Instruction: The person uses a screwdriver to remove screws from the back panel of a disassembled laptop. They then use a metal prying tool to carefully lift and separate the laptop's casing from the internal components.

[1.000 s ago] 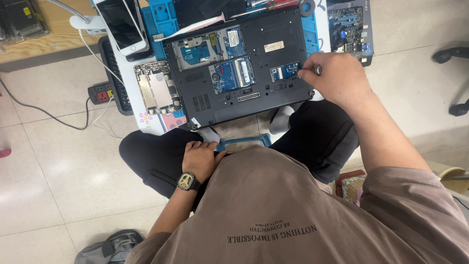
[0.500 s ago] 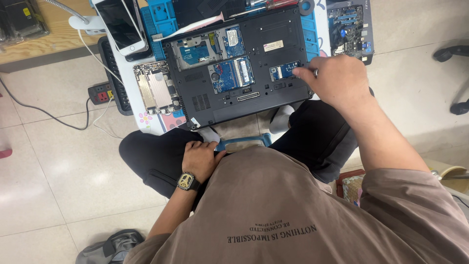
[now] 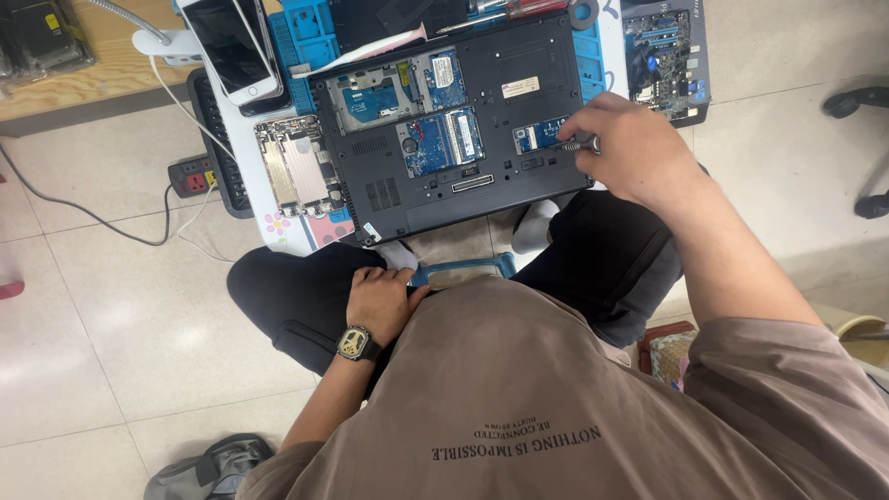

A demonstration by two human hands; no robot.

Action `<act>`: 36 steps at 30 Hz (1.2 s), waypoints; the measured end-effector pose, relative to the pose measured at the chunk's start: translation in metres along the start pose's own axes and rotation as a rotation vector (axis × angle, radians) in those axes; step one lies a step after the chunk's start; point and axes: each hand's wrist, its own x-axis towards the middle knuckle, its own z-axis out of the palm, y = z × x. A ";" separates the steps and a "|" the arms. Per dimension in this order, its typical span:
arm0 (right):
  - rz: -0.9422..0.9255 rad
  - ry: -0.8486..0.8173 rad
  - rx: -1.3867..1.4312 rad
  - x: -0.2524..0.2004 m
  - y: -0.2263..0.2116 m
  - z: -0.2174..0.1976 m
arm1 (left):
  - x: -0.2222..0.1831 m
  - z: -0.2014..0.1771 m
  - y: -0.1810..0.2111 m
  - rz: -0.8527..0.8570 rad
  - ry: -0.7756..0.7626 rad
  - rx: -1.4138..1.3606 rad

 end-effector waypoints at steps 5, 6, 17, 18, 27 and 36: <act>0.083 -0.037 0.005 0.004 0.007 0.002 | 0.001 -0.005 0.002 0.020 0.021 0.048; 0.103 0.018 -0.074 0.003 0.008 0.004 | 0.001 0.001 0.000 0.005 0.024 0.013; 0.100 -0.018 0.021 0.000 -0.003 -0.008 | 0.001 -0.002 0.000 -0.001 0.017 0.012; 0.121 -0.014 -0.035 -0.001 -0.001 -0.007 | 0.001 -0.002 0.001 -0.004 0.007 0.010; 0.122 -0.063 0.008 -0.002 -0.016 -0.022 | 0.001 0.002 -0.001 -0.010 0.006 0.006; 0.072 -0.022 0.010 0.003 0.010 0.000 | 0.002 -0.005 0.002 -0.023 -0.041 0.020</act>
